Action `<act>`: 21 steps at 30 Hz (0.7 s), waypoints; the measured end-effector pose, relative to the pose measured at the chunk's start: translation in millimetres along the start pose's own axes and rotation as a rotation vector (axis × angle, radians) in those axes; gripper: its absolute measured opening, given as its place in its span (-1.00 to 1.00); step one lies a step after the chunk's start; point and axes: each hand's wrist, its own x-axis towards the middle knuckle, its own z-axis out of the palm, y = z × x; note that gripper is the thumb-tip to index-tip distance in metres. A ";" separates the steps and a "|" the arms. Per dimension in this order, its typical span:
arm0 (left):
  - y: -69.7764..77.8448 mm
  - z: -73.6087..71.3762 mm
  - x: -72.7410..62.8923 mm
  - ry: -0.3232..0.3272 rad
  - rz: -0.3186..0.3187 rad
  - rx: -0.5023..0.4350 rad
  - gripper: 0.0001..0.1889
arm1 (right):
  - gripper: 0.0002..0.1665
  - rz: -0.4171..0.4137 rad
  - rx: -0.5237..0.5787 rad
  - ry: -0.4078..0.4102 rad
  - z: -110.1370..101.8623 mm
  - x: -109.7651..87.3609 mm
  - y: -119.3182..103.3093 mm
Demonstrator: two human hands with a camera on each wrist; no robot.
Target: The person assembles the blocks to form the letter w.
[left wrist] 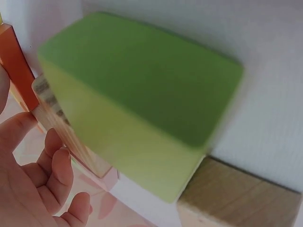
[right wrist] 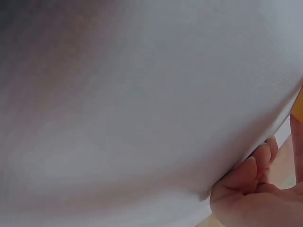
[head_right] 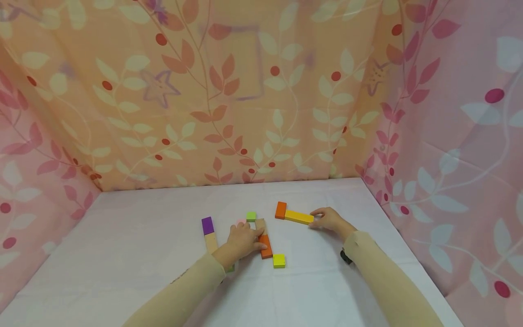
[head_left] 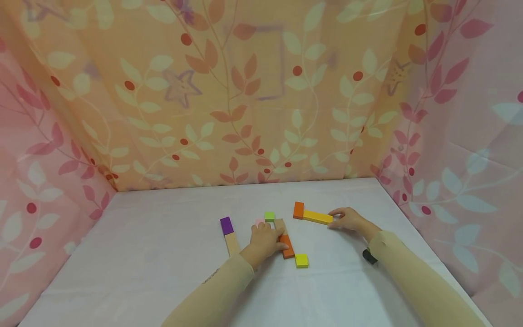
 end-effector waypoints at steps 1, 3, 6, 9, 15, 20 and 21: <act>0.0 0.3 0.3 0.002 -0.001 -0.001 -0.34 | -0.34 0.005 0.010 0.004 0.1 -0.6 -1.1; 0.0 0.7 0.5 0.004 -0.002 0.007 -0.33 | -0.34 0.017 0.033 0.003 -0.5 -1.7 -2.3; 0.3 0.9 0.5 0.008 -0.003 0.016 -0.34 | -0.31 0.005 0.047 -0.002 -3.2 -3.5 -2.3; 0.7 0.3 -0.6 0.007 -0.003 0.026 -0.34 | -0.27 -0.026 0.102 -0.013 -6.2 -6.5 -2.2; 0.4 1.6 -0.7 0.015 0.000 0.040 -0.34 | -0.32 -0.014 0.438 -0.035 -6.7 -14.1 -6.3; -0.2 2.1 0.4 0.021 0.005 0.039 -0.34 | -0.32 -0.011 0.589 -0.039 -7.8 -20.0 -11.5; -0.2 2.3 0.6 0.022 0.007 0.036 -0.34 | -0.32 -0.006 0.605 -0.038 -7.7 -20.2 -11.9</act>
